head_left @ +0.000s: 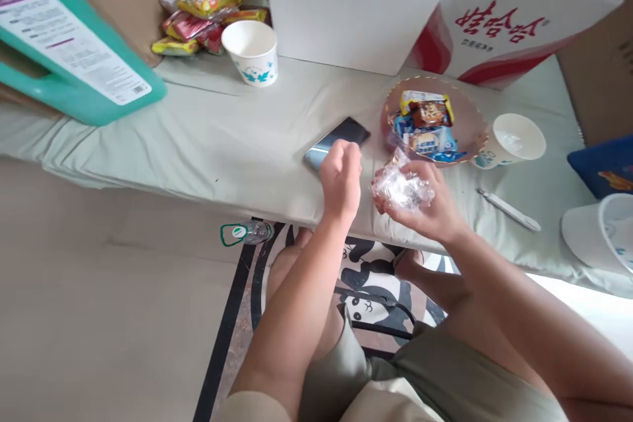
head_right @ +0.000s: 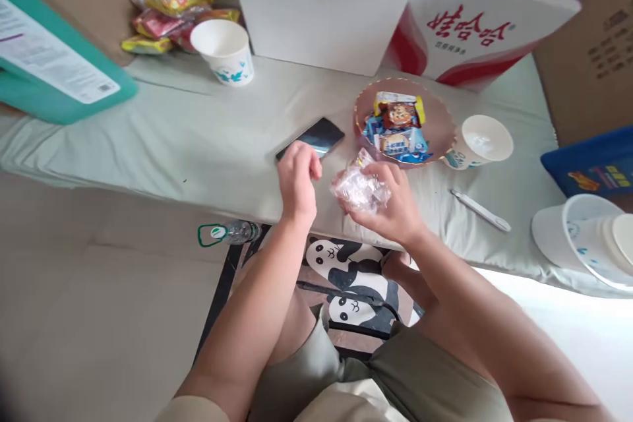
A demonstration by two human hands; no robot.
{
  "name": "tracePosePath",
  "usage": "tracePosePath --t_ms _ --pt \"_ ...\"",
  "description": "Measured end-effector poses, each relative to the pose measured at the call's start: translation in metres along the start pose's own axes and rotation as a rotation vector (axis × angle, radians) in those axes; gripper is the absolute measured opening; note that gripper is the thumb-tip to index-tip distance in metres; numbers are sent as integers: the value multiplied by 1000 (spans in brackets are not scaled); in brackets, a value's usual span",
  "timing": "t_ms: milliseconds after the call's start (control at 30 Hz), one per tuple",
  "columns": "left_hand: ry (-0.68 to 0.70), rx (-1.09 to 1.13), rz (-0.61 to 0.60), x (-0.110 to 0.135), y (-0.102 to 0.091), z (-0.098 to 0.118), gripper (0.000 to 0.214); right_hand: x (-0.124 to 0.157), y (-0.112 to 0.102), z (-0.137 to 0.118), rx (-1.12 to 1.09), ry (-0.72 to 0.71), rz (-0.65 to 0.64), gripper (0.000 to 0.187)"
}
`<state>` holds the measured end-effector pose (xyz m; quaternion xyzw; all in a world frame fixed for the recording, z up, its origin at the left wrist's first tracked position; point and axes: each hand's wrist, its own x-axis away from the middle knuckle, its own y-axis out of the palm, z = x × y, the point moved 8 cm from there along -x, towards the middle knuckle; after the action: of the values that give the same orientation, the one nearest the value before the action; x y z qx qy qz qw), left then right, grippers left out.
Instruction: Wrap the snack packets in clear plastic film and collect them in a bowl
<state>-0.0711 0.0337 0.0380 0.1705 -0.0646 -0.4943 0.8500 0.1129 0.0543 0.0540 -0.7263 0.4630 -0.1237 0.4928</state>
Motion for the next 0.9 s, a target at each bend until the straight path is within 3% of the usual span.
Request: tracePosePath --t_ms 133,233,300,433,567,667,733,800,900 --pt "48 -360 -378 21 62 -25 16 53 -9 38 171 55 132 65" --pt "118 -574 -565 36 94 -47 34 69 -8 53 228 93 149 63" --pt "193 -720 -611 42 102 -55 47 78 -14 59 186 92 173 60" --pt "309 -1031 -617 48 95 -59 71 93 -47 86 74 161 240 44" --pt "228 -1220 -637 48 71 -59 69 109 -81 146 157 448 327 37" --pt "189 -1158 -577 42 57 -55 61 126 -86 193 251 701 306 36" --pt "183 -1041 -542 39 54 -53 61 132 -84 210 276 768 259 25" --pt "156 -833 -504 40 55 -52 67 133 -84 213 273 762 247 16" --pt "7 -509 -469 48 61 -61 79 127 -90 197 135 695 328 15"
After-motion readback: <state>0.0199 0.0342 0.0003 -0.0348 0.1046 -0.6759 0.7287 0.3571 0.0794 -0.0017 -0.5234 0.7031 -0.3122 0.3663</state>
